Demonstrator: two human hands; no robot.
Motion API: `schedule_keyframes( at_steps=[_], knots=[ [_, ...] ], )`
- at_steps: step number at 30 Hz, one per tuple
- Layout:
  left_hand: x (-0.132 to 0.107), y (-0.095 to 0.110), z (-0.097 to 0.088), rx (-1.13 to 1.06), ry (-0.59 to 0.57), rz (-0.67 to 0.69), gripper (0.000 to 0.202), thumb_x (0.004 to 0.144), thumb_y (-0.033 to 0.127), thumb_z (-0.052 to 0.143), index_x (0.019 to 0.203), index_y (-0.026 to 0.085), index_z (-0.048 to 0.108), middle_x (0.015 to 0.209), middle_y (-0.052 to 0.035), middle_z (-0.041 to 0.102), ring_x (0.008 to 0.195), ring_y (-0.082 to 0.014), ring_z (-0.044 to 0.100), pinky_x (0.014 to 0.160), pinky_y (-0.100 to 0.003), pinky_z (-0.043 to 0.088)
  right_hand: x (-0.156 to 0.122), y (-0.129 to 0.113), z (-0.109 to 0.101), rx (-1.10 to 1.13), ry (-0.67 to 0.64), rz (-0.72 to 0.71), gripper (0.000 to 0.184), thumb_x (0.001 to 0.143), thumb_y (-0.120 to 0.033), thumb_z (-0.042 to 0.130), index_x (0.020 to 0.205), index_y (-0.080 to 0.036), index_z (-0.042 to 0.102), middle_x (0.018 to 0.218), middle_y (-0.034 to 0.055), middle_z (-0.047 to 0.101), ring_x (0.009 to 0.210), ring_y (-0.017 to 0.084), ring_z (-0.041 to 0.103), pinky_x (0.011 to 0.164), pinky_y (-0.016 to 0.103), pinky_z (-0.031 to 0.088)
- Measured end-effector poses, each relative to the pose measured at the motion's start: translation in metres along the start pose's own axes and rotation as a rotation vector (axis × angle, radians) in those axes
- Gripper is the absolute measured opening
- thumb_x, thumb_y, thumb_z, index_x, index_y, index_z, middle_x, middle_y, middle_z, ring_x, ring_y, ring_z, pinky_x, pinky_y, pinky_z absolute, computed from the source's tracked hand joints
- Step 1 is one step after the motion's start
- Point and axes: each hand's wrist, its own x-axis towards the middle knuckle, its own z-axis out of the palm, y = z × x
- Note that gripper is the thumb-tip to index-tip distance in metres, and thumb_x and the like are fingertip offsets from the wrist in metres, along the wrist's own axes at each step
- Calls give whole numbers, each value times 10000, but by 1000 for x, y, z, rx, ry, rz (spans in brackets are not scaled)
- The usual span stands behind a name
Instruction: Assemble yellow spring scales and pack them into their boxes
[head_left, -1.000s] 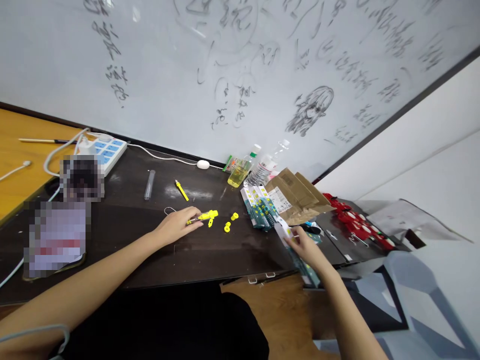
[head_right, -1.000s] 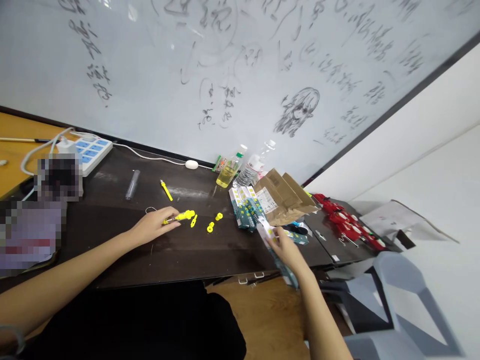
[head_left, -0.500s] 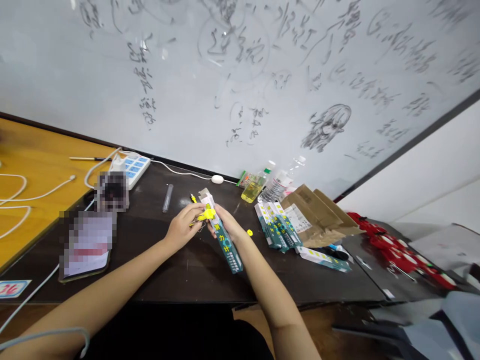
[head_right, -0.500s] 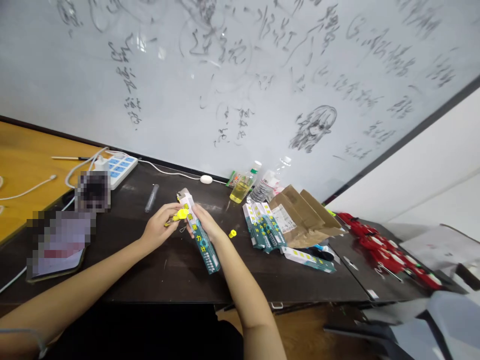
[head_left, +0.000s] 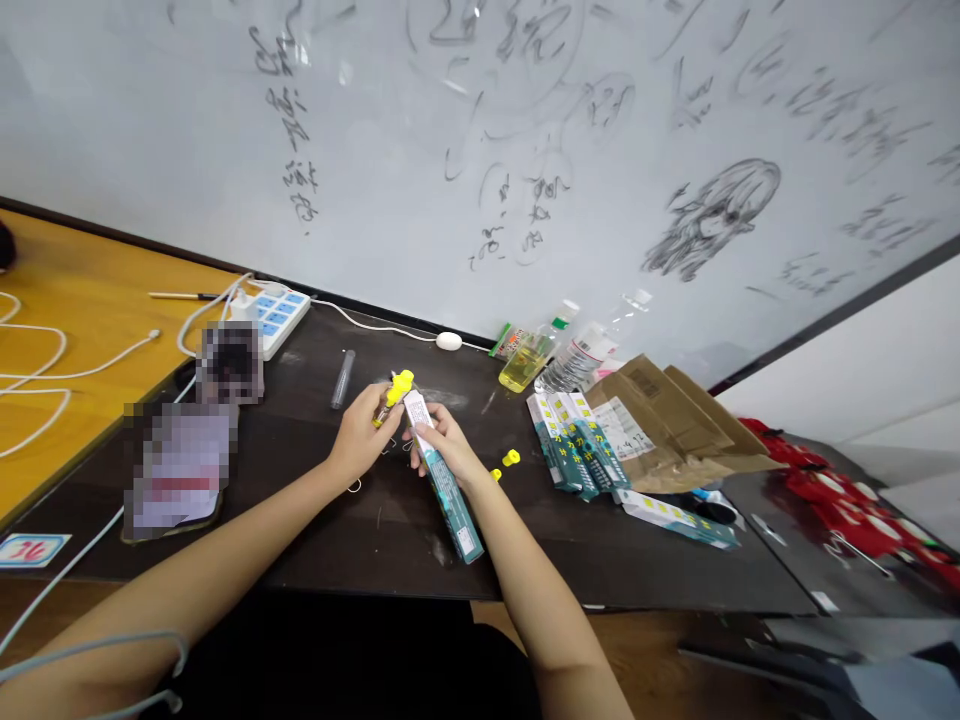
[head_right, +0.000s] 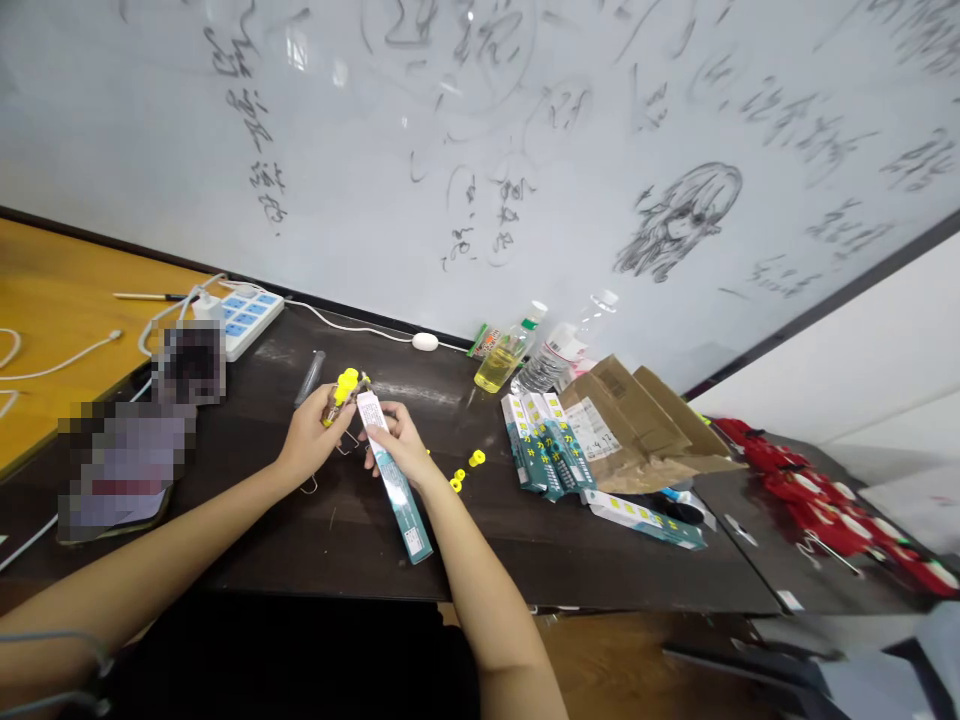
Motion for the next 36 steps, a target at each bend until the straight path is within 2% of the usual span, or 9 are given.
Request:
schedule_keyframes(
  at_steps=[4,7,9,12,16,22,27,31,36],
  knots=[
    [3,-2,1,-144,-40,-177,217,864,413,503,866,196,518,642,47,477,470,-83,458,443,-203,395,-6,-6,6,-128,-3,-64,702,797,-391,651,1354,-343,226,870,-12,592,470,85,566,362,218,494],
    [5,-7,4,-269,-60,-216,244,849,433,523,881,192,513,659,48,490,421,-60,415,380,-182,351,-11,-12,9,-251,-41,-59,754,833,-391,597,1427,-393,134,1087,54,556,540,96,580,408,256,515],
    [5,-9,5,-314,-53,-207,261,843,435,534,920,186,524,721,31,530,437,-57,424,377,-179,362,-13,-15,9,-322,-50,-67,701,850,-391,563,1431,-403,172,1271,85,474,661,131,613,496,308,551],
    [2,-8,6,-305,-66,-179,265,841,429,540,943,185,531,731,31,529,466,-64,446,409,-186,396,-11,-16,5,-421,-17,-168,599,842,-357,570,1389,-353,325,1408,65,379,1012,220,583,795,406,545],
    [-5,-4,7,-210,-166,-99,251,843,411,540,948,184,547,739,29,529,532,-77,482,516,-204,452,-5,-9,-3,-482,63,-283,576,801,-263,587,1340,-265,384,1308,69,477,1160,228,489,980,402,422],
    [-5,-4,7,-217,-261,-74,285,830,417,546,991,182,556,787,14,550,613,-96,507,557,-203,484,-1,-3,-4,-434,146,-258,611,756,-225,609,1313,-249,357,950,21,557,862,176,560,799,331,479],
    [-3,-4,10,-333,-243,-144,284,808,419,578,967,187,539,759,25,510,550,-81,479,450,-187,462,-6,-10,-1,-433,118,-262,714,801,-263,581,1430,-299,244,1077,47,558,949,201,555,860,378,479],
    [-3,-4,12,-321,-136,-217,251,804,396,582,943,194,530,696,41,471,492,-70,438,383,-166,405,-6,-9,-1,-455,43,-235,528,855,-320,497,1367,-323,371,1263,40,508,1111,240,515,931,441,463],
    [-2,-6,11,-285,-176,-191,216,796,373,591,891,190,527,670,50,442,509,-68,427,416,-165,397,-5,-5,-4,-627,4,-368,394,877,-261,445,1270,-255,466,1265,57,502,1233,225,439,1074,435,329]
  ],
)
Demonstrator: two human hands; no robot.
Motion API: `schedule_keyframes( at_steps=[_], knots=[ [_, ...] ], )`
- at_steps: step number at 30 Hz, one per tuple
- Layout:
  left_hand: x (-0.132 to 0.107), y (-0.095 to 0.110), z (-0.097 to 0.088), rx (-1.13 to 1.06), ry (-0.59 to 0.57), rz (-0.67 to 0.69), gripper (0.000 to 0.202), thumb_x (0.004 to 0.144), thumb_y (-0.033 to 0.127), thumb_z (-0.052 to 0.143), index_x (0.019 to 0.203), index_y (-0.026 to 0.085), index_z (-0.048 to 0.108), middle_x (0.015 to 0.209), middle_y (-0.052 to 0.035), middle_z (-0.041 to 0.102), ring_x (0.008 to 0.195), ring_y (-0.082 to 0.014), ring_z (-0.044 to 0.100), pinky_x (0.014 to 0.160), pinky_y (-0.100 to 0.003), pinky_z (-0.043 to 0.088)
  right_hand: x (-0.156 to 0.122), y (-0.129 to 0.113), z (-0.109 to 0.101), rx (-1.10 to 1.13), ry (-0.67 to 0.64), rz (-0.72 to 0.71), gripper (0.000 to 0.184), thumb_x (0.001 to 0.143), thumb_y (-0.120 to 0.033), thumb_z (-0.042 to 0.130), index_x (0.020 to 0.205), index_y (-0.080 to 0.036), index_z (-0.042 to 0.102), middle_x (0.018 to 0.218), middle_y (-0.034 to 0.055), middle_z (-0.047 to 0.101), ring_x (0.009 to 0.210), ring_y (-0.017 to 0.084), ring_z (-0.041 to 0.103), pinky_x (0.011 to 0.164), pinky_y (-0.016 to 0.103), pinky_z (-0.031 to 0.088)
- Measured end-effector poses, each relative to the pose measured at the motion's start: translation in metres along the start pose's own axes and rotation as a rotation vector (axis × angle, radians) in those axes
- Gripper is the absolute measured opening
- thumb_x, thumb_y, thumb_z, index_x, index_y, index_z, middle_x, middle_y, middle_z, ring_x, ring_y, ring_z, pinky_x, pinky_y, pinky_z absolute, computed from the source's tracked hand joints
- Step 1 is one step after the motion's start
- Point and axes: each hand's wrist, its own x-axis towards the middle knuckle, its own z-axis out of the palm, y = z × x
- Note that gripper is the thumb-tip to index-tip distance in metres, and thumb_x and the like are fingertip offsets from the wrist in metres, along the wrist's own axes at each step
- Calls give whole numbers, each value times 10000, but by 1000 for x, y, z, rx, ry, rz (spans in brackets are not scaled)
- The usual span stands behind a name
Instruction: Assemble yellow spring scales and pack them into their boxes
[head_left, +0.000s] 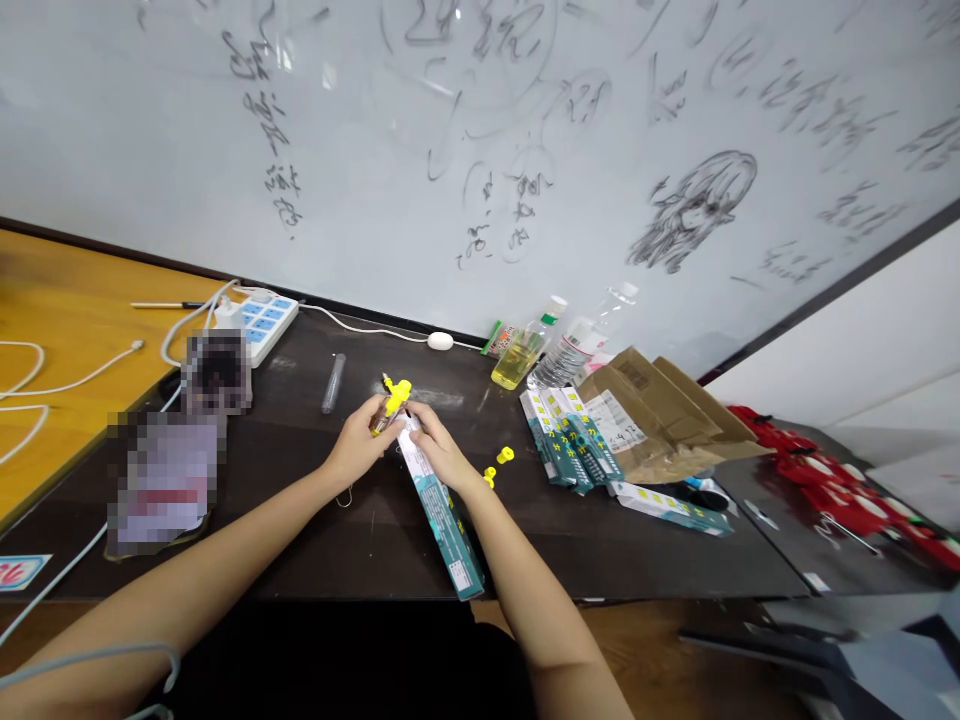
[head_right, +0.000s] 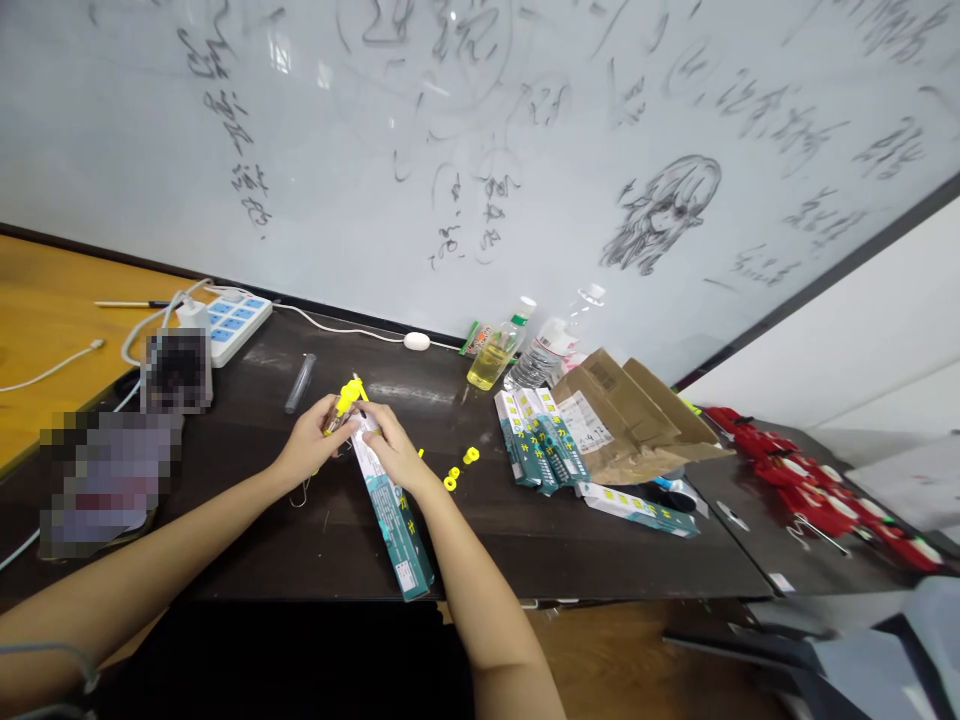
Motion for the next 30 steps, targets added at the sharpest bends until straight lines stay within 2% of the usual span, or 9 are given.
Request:
schedule_keyframes(
  at_steps=[2,5,8,11,15,20,23,26,30],
  knots=[
    [0,0,0,15,-13,10,227,795,384,591,886,185,530,711,36,472,555,-81,452,436,-172,407,-1,-3,-2,-122,11,-25,381,885,-257,439,1265,-232,454,1266,75,485,1187,213,470,1049,416,352],
    [0,2,0,25,-10,14,232,801,386,581,905,184,535,724,31,485,589,-99,474,454,-187,416,-3,-12,-6,-282,39,35,333,887,-306,455,1211,-229,466,1347,91,409,1051,197,535,894,379,462],
    [0,5,-2,102,42,47,182,820,347,556,900,184,538,723,36,508,611,-103,484,533,-207,430,-4,-19,-4,-327,78,103,285,857,-376,510,1102,-230,502,1257,77,485,1015,198,545,752,325,498],
    [-1,8,-4,218,87,120,131,832,297,538,889,181,549,755,28,549,671,-113,509,639,-230,429,-3,-19,1,-272,117,171,339,772,-419,624,1024,-229,501,1065,37,568,927,186,585,714,307,498],
    [-1,5,-5,296,91,215,123,845,271,517,918,183,561,825,4,586,734,-129,534,691,-240,421,-4,-13,5,-109,79,275,450,700,-429,701,1027,-232,465,1111,35,560,740,126,600,672,300,502],
    [0,1,-7,320,84,207,130,851,279,519,926,181,561,841,-1,602,733,-127,545,686,-237,420,-5,-7,6,74,-54,363,629,614,-352,773,1105,-242,397,1089,36,562,700,104,565,631,273,499],
    [1,3,-9,284,137,196,154,853,314,524,932,184,543,823,7,608,699,-120,547,659,-231,421,-4,-12,5,97,27,326,599,645,-300,737,1133,-233,397,1092,39,543,708,99,562,657,268,492],
    [0,7,-11,233,209,172,181,855,346,524,941,187,519,810,9,620,641,-110,537,623,-230,422,-4,-21,0,20,161,203,544,696,-264,686,1169,-238,419,1137,48,536,748,107,570,702,273,484],
    [-3,12,-14,239,197,223,212,848,341,540,987,181,524,870,-18,648,667,-122,561,642,-244,436,-6,-28,-7,-114,201,109,531,710,-260,675,1189,-247,443,1137,50,572,783,134,579,708,283,488]
  ],
)
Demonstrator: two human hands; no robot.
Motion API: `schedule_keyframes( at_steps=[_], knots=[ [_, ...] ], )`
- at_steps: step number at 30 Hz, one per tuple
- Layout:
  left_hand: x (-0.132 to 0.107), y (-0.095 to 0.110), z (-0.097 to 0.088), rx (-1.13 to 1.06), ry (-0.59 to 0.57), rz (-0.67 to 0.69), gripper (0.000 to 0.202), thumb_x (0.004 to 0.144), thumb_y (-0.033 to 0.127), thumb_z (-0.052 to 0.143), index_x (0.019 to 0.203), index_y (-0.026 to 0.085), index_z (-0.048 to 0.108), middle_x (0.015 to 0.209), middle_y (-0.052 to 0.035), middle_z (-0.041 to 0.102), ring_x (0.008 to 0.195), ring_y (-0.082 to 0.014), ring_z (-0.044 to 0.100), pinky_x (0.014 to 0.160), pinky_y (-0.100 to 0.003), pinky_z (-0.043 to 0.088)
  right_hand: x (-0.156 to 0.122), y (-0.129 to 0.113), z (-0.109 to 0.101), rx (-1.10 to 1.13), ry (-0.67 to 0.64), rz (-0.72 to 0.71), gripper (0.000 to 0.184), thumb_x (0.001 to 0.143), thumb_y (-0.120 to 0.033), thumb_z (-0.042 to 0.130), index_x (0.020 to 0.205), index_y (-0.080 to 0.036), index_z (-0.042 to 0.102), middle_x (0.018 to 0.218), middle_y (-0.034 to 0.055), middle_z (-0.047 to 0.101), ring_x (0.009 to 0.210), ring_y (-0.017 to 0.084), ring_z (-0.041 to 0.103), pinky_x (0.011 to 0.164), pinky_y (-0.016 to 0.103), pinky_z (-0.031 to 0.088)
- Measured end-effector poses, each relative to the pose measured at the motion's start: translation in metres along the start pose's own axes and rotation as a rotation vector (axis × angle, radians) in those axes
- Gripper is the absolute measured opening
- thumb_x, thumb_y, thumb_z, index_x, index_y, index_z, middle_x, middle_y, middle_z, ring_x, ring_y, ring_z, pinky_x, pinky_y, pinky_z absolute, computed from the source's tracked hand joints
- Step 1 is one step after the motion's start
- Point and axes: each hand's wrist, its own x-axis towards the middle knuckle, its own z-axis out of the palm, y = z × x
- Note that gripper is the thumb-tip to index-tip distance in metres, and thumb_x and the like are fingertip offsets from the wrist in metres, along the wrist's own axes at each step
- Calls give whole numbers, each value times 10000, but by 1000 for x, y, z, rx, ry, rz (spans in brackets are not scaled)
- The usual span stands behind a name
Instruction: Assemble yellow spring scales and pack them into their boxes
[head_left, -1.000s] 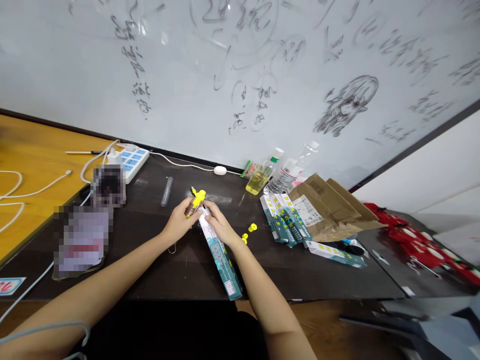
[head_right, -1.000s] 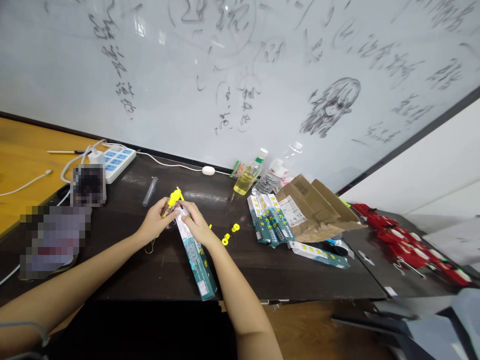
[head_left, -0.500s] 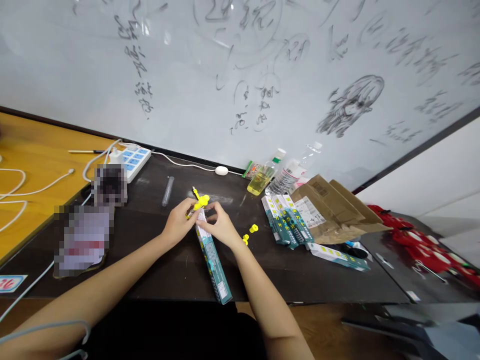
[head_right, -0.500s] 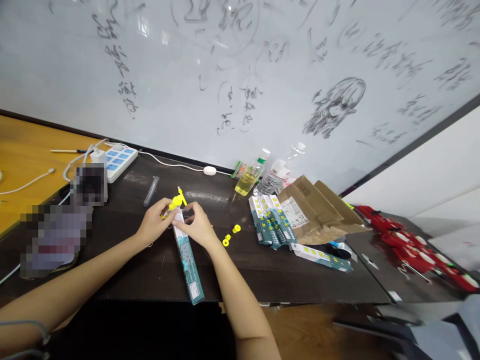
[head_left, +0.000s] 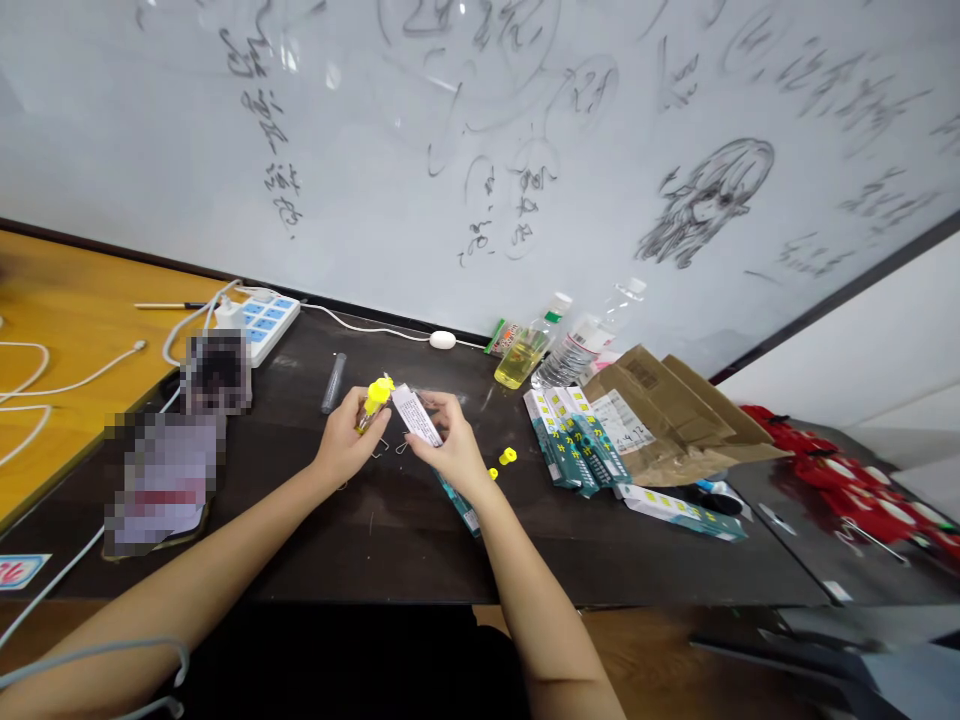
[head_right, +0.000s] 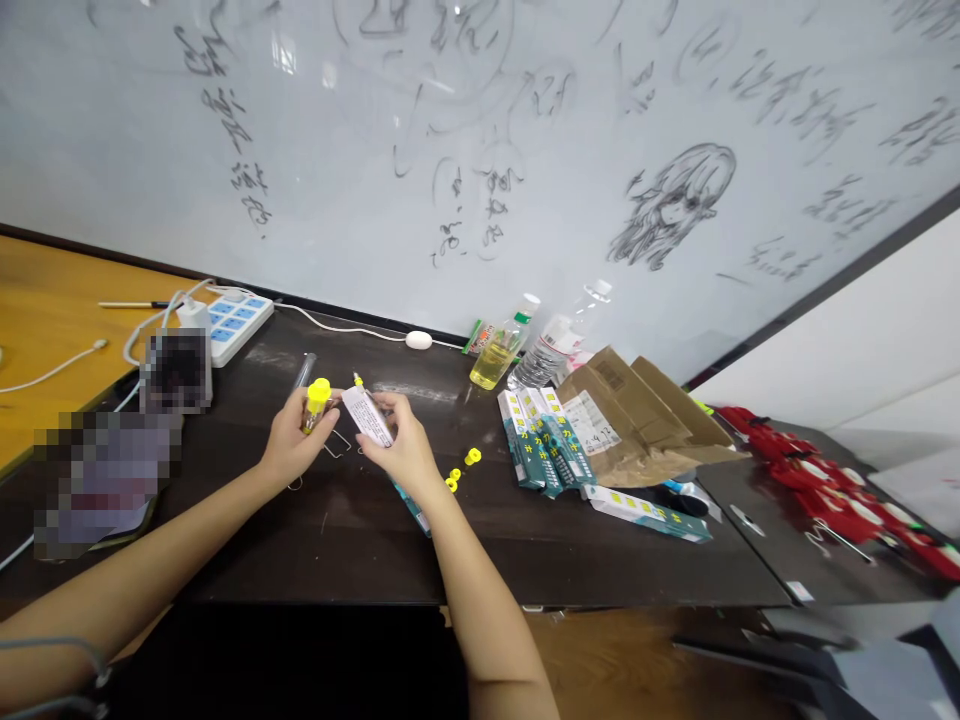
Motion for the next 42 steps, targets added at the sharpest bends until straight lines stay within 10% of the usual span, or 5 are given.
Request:
schedule_keyframes(
  at_steps=[13,20,28,33,42],
  knots=[
    [17,9,-23,36,55,25,191,857,342,513,964,186,482,816,-16,629,677,-136,594,671,-274,463,-7,1,0,-109,23,-133,566,713,-266,679,1238,-241,469,1043,51,627,819,165,624,689,286,527],
    [23,31,-73,503,-351,231,206,878,258,357,1043,174,448,781,-38,610,651,-184,591,625,-303,424,-10,-1,1,-108,78,-335,544,731,-269,676,1241,-246,490,1227,86,584,1092,209,590,830,317,525],
    [48,84,-110,674,-666,386,294,874,444,437,1037,297,632,798,-36,625,645,-173,585,572,-259,382,-11,-15,-8,126,-155,-186,508,746,-273,671,1235,-236,539,1171,70,632,996,200,633,787,314,532],
    [70,110,-99,584,-750,210,245,715,495,633,827,278,654,513,1,562,469,-175,524,519,-281,352,-9,-14,-8,373,-341,-88,480,776,-366,669,1222,-232,554,1208,65,630,1079,226,615,941,411,490],
    [81,145,-49,714,-1038,-184,222,767,399,488,814,211,597,437,32,517,250,-155,428,486,-303,358,-8,-8,5,685,-494,90,485,769,-407,681,1195,-236,524,991,48,676,736,169,681,609,302,568]
  ],
)
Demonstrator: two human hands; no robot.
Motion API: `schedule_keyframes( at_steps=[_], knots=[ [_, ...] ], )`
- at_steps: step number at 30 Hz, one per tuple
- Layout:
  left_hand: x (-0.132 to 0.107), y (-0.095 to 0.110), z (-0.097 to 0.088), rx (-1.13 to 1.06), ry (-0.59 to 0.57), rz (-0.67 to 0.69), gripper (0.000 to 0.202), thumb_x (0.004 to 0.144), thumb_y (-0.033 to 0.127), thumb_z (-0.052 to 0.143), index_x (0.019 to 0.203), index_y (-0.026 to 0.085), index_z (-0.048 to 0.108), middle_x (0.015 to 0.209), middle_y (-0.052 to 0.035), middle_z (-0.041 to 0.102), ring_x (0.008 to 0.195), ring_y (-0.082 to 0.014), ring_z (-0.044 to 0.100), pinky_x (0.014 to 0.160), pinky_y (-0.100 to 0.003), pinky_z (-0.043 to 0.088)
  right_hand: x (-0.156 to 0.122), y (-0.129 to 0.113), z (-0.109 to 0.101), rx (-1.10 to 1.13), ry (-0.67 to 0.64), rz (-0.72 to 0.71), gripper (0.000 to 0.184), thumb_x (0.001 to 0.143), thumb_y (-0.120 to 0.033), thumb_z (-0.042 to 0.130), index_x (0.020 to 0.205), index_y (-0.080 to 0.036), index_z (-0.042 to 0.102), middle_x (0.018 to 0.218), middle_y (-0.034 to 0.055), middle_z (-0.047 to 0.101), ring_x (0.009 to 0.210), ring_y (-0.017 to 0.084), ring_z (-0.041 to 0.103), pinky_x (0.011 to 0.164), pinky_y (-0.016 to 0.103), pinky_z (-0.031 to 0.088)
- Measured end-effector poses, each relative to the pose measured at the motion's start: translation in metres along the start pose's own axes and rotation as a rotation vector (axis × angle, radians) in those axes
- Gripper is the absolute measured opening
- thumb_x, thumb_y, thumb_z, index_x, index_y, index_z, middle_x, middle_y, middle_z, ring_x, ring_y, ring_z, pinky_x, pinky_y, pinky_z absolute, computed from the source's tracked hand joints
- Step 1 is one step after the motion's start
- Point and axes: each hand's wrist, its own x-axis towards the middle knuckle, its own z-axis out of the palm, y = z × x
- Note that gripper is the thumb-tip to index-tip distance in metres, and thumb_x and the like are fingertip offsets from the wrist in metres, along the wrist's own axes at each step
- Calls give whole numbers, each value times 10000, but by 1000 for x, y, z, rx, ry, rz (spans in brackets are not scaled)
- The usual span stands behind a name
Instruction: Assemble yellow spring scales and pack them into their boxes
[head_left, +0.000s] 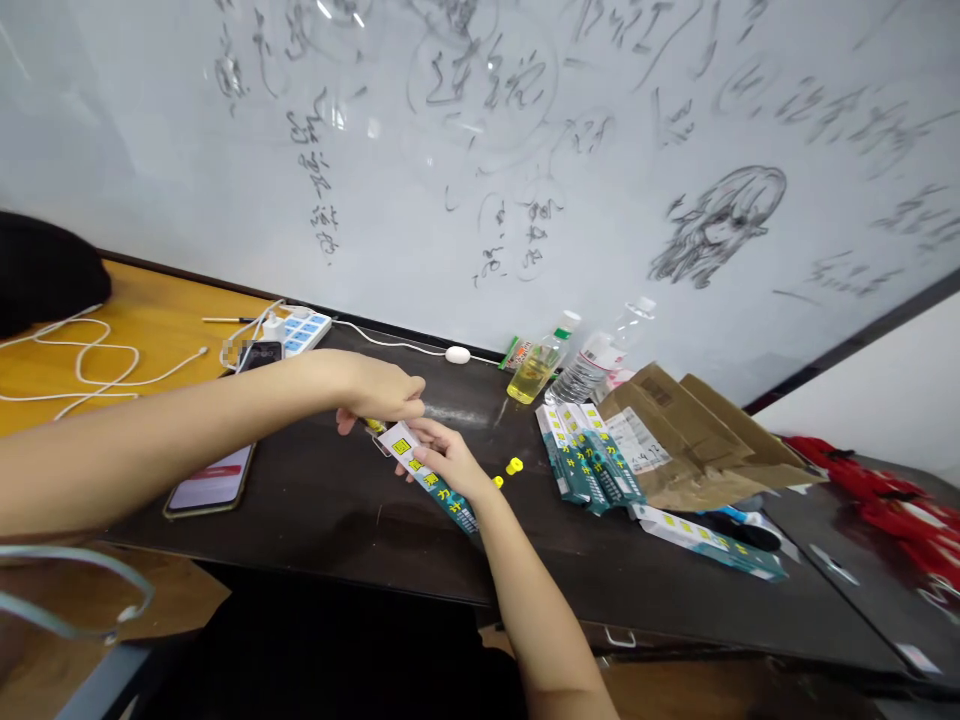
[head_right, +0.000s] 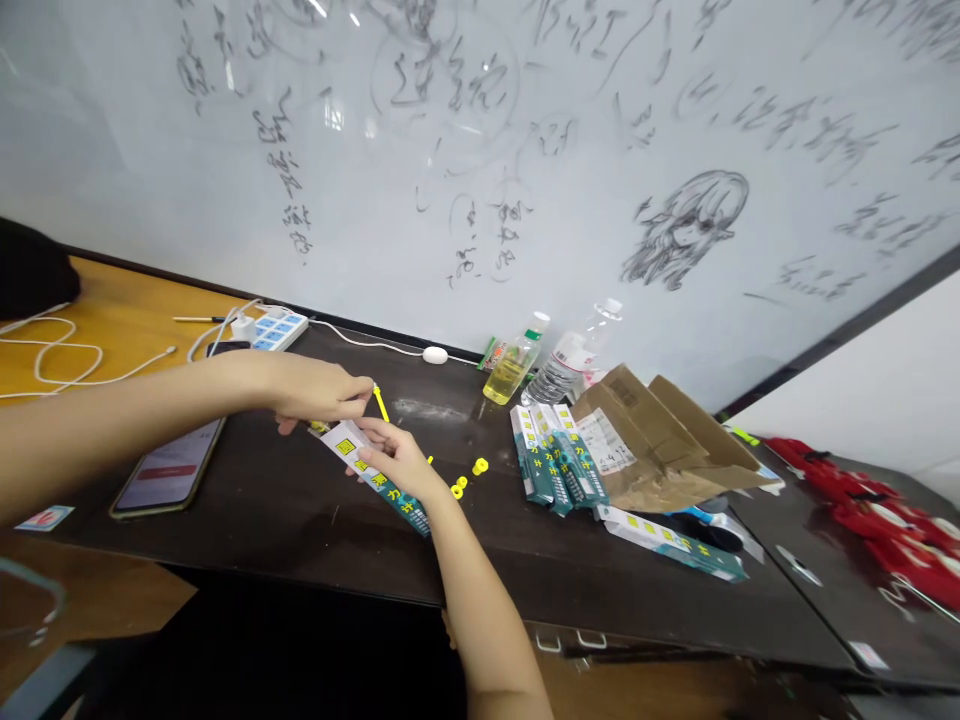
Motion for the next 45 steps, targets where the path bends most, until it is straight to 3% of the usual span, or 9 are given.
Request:
schedule_keyframes(
  at_steps=[7,12,14,18,20,25,33,39,45],
  knots=[
    [11,-11,-11,4,79,133,194,758,374,534,804,214,634,459,29,564,275,-108,407,448,-264,324,3,3,-2,86,-19,-25,505,803,-441,632,1233,-220,486,1017,87,690,686,153,665,542,277,550],
    [-8,-27,-15,-114,-25,221,173,739,378,597,839,244,643,547,11,615,386,-127,487,430,-244,328,3,1,-4,104,2,-22,512,783,-415,662,1227,-221,495,1008,89,699,678,155,663,537,272,543],
    [-14,-32,-12,-172,22,237,197,705,378,636,857,253,646,588,13,614,421,-129,502,436,-245,336,2,1,-4,96,11,-16,526,777,-426,665,1231,-222,492,1012,88,699,682,158,664,541,277,544],
    [-24,-43,-11,-124,248,299,235,630,399,711,816,263,659,605,25,548,489,-129,496,490,-251,343,0,1,-5,75,22,-22,541,769,-433,671,1235,-229,488,1026,80,694,689,158,662,556,288,547],
    [-29,-46,-17,-12,340,301,206,628,405,717,765,260,665,630,10,536,547,-145,508,532,-262,346,-1,1,-7,58,21,-26,530,770,-421,672,1230,-229,492,1033,80,690,694,157,661,563,290,548],
    [-43,-50,-28,138,408,271,155,672,388,707,784,282,695,730,-31,567,641,-184,539,586,-290,347,-3,1,-10,57,17,-27,499,789,-400,655,1226,-229,485,1023,82,690,707,161,667,565,287,545],
    [-47,-62,-28,81,423,277,189,711,453,665,762,274,697,763,-44,587,718,-205,574,623,-287,401,-4,1,-8,68,17,-24,543,764,-456,662,1220,-224,481,1025,93,691,700,168,669,566,300,545],
    [-42,-61,-32,-22,339,328,232,759,467,604,719,255,689,709,-42,604,666,-188,549,638,-294,412,-4,-3,-6,80,15,-32,549,768,-447,651,1235,-220,472,1045,101,685,710,171,664,578,304,544],
    [-36,-76,-36,-84,440,247,213,693,456,659,703,245,682,656,-31,572,665,-196,540,619,-297,402,-6,-13,-2,175,-22,35,521,796,-453,608,1218,-174,482,951,103,694,662,165,651,531,284,541]
  ],
)
